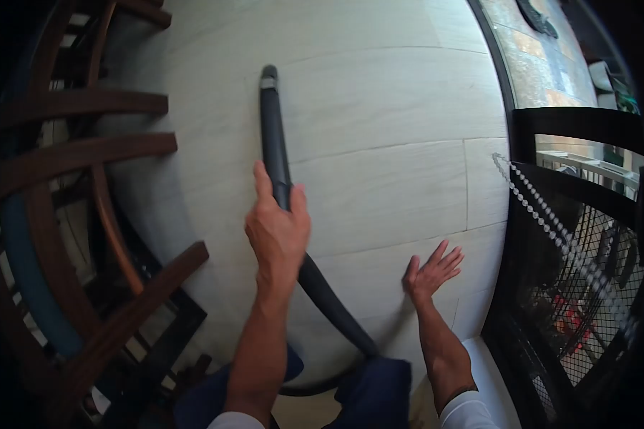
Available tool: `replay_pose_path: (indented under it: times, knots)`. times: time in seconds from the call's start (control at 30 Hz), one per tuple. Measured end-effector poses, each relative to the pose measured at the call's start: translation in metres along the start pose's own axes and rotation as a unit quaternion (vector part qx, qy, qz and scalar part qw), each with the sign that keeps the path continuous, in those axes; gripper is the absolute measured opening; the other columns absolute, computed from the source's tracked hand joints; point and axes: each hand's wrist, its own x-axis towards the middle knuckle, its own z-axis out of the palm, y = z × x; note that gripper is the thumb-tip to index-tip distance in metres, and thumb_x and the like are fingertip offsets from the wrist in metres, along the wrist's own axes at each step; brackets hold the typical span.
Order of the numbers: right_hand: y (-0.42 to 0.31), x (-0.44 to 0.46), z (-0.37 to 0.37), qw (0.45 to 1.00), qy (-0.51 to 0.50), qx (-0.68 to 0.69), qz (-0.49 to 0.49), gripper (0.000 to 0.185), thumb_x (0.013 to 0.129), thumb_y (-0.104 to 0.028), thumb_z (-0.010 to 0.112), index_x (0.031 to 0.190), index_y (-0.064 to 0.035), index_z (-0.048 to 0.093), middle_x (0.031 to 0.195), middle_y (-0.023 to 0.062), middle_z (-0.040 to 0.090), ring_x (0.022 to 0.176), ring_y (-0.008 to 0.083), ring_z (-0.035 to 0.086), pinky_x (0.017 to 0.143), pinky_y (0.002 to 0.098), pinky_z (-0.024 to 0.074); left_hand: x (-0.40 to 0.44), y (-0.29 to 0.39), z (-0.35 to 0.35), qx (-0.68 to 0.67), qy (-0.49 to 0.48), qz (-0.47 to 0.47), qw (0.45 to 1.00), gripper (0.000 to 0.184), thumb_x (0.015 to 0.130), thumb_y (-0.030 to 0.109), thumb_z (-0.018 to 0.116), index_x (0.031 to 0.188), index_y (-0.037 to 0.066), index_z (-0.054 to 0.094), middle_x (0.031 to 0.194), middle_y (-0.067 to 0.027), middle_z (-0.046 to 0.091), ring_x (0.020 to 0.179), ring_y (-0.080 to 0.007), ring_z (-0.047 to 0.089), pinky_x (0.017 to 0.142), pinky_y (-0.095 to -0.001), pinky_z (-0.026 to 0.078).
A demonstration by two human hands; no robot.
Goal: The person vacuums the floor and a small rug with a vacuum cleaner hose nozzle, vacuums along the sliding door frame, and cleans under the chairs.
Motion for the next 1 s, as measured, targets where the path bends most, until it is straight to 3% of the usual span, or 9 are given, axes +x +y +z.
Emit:
replay_pose_path:
  times: [0.2,0.37,0.43,0.5,0.53,0.63,0.73,0.83,1.0]
  knots:
    - [-0.004,-0.001,-0.001,1.0,-0.002,0.007,0.002,0.087,0.094,-0.05,0.05,0.16,-0.0055,0.014,0.161,0.0348,0.0,0.149,0.055,-0.004,0.111,0.074,-0.0011,0.051,-0.031,-0.047,0.065,0.017,-0.006,0.998,0.066,0.091,0.03,0.067,0.144,-0.003,0.047,0.102,-0.0289,0.07,0.095,-0.0396,0.071,0.084,-0.0404,0.055]
    - [-0.008,-0.001,-0.005,1.0,0.001,-0.002,0.009,0.089,0.094,-0.047,0.051,0.16,-0.0053,0.011,0.162,0.0345,-0.001,0.149,0.0549,-0.004,0.111,0.0747,-0.0011,-0.048,-0.057,-0.076,0.012,-0.002,-0.063,0.998,0.067,0.089,0.026,0.069,0.144,-0.004,0.047,0.108,-0.0303,0.069,0.1,-0.0415,0.07,0.087,-0.0417,0.055]
    - [-0.006,-0.002,0.008,0.999,0.04,-0.016,0.0,0.089,0.094,-0.049,0.053,0.162,-0.0115,0.01,0.164,0.0297,-0.002,0.151,0.0503,-0.002,0.112,0.0737,0.0039,-0.079,-0.072,-0.065,-0.01,0.022,-0.021,0.999,0.069,0.089,0.027,0.067,0.145,-0.006,0.041,0.09,-0.0312,0.07,0.084,-0.0468,0.069,0.078,-0.0473,0.056]
    - [0.008,0.008,0.028,0.984,-0.058,-0.118,0.121,0.088,0.093,-0.053,0.056,0.162,-0.0194,0.014,0.166,0.0239,0.002,0.153,0.0441,0.004,0.115,0.0706,0.0099,-0.066,-0.079,-0.048,-0.019,0.035,-0.024,0.999,0.07,0.089,0.028,0.067,0.146,-0.005,0.041,0.089,-0.0308,0.07,0.083,-0.0466,0.07,0.078,-0.0479,0.056]
    - [0.038,0.008,0.078,0.904,0.13,-0.402,0.064,0.091,0.09,-0.056,0.062,0.161,-0.0259,0.015,0.166,0.0181,0.006,0.154,0.0377,0.008,0.117,0.0658,0.0143,-0.051,-0.077,-0.043,-0.019,0.038,-0.029,0.999,0.072,0.089,0.029,0.067,0.146,-0.005,0.04,0.087,-0.0304,0.07,0.083,-0.0463,0.07,0.077,-0.0485,0.056]
    - [0.018,0.017,0.07,0.962,0.133,-0.203,0.121,0.083,0.087,-0.049,0.066,0.156,-0.0187,0.031,0.161,0.0194,0.025,0.148,0.0405,0.027,0.116,0.0604,0.0255,0.003,-0.068,-0.048,0.038,0.065,-0.043,0.996,0.072,0.089,0.03,0.067,0.145,-0.005,0.04,0.085,-0.0299,0.07,0.081,-0.0463,0.07,0.076,-0.0501,0.056]
    - [-0.031,0.083,0.019,0.967,0.193,0.069,-0.153,0.06,0.079,-0.028,0.07,0.134,-0.0063,0.056,0.136,0.0231,0.055,0.121,0.0443,0.053,0.103,0.0531,0.0396,-0.005,-0.066,-0.057,0.017,0.043,-0.038,0.998,0.071,0.09,0.031,0.066,0.145,-0.005,0.04,0.085,-0.0293,0.07,0.081,-0.046,0.07,0.075,-0.05,0.057]
    - [-0.134,0.152,-0.009,0.943,0.172,0.142,-0.246,0.063,0.083,-0.028,0.07,0.138,-0.0038,0.051,0.143,0.0271,0.047,0.132,0.0436,0.044,0.105,0.0603,0.0335,-0.073,-0.088,-0.04,-0.038,0.055,-0.033,0.997,0.072,0.09,0.031,0.065,0.147,-0.004,0.038,0.085,-0.0293,0.07,0.081,-0.046,0.07,0.075,-0.0483,0.057]
    - [-0.271,0.2,-0.003,0.949,-0.093,0.047,-0.298,0.075,0.094,-0.051,0.052,0.155,-0.0135,0.032,0.16,0.0332,0.015,0.145,0.0598,0.01,0.107,0.0799,0.0092,-0.063,-0.087,-0.035,0.005,0.077,-0.084,0.993,0.075,0.091,0.031,0.066,0.15,-0.001,0.035,0.081,-0.0294,0.069,0.076,-0.0459,0.07,0.072,-0.05,0.056]
